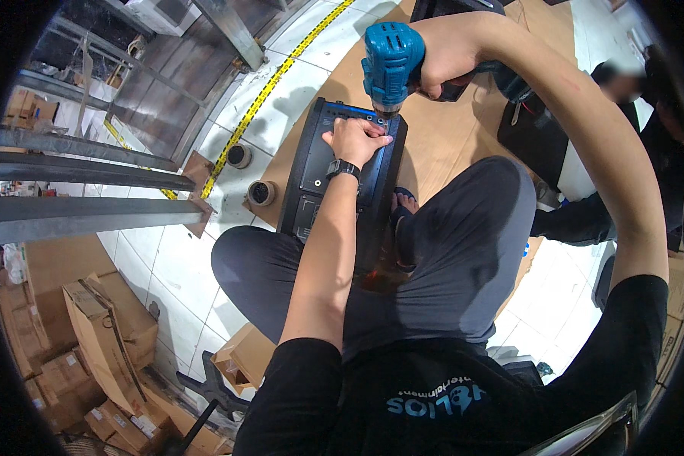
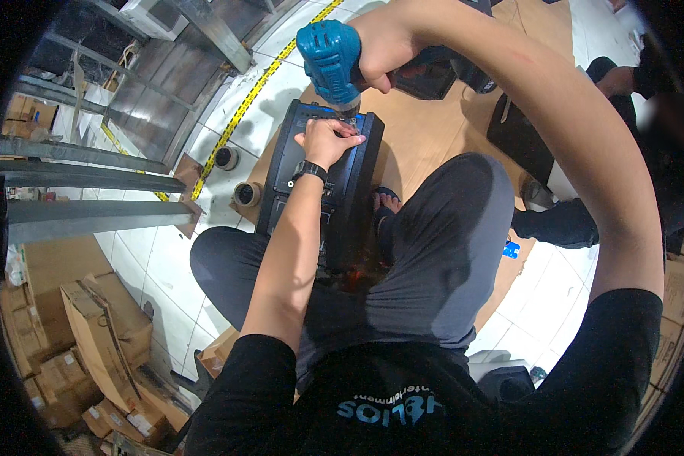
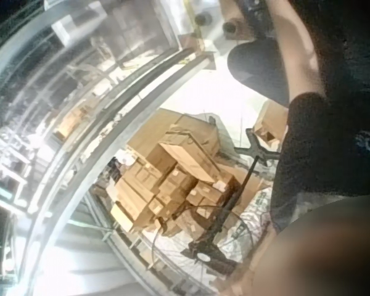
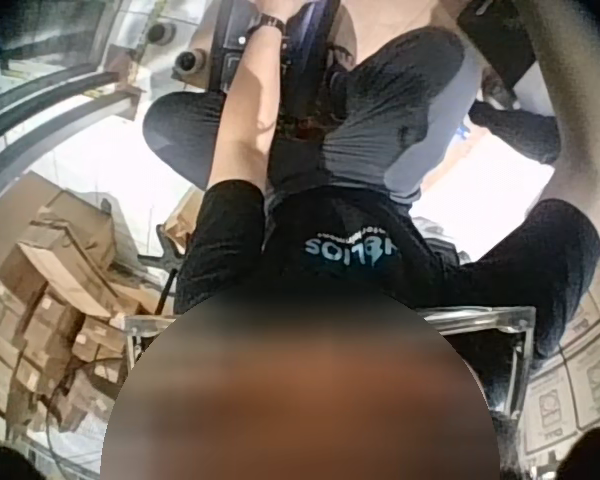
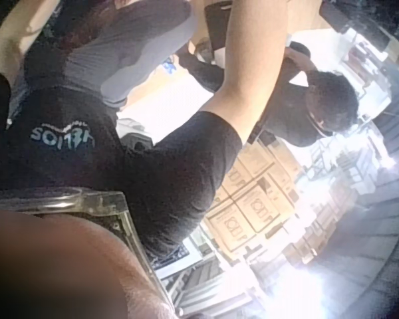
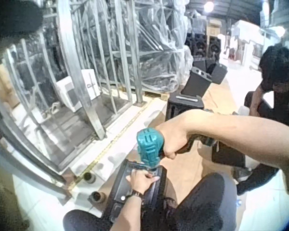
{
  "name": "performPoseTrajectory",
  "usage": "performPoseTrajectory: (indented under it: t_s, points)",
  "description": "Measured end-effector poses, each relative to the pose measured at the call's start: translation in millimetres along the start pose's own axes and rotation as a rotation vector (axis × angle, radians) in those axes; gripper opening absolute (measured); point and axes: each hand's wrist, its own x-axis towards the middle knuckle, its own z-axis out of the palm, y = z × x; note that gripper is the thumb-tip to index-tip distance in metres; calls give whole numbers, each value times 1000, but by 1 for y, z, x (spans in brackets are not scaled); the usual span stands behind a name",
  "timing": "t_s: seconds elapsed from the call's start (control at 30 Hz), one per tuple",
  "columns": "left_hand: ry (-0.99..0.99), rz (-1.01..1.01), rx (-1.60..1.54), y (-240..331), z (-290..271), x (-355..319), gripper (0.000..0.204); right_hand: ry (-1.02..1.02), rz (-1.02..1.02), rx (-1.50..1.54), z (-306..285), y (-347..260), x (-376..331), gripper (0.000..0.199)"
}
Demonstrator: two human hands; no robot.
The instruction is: The person sits on a stool and uses a cordless drill to fasten screws into the back panel of a black speaker. They retrieve screws from a container, position the speaker, and drive multiple screws into the casing.
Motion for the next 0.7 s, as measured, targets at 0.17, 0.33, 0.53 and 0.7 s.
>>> performPoseTrajectory:
  t_s: [0.17,0.33,0.53,0.7]
  points:
    - [-18,-2,-9,-1,0,-2,25,-32,43,-56,-2,0,-4,26]
    - [-10,15,-26,-2,0,-2,26,-102,32,2,1,5,-5,21]
    - [13,37,-47,-2,2,-4,27,-139,68,33,3,3,-13,23]
    - [-37,140,-201,-14,-8,-6,35,-155,110,-12,3,2,-16,24]
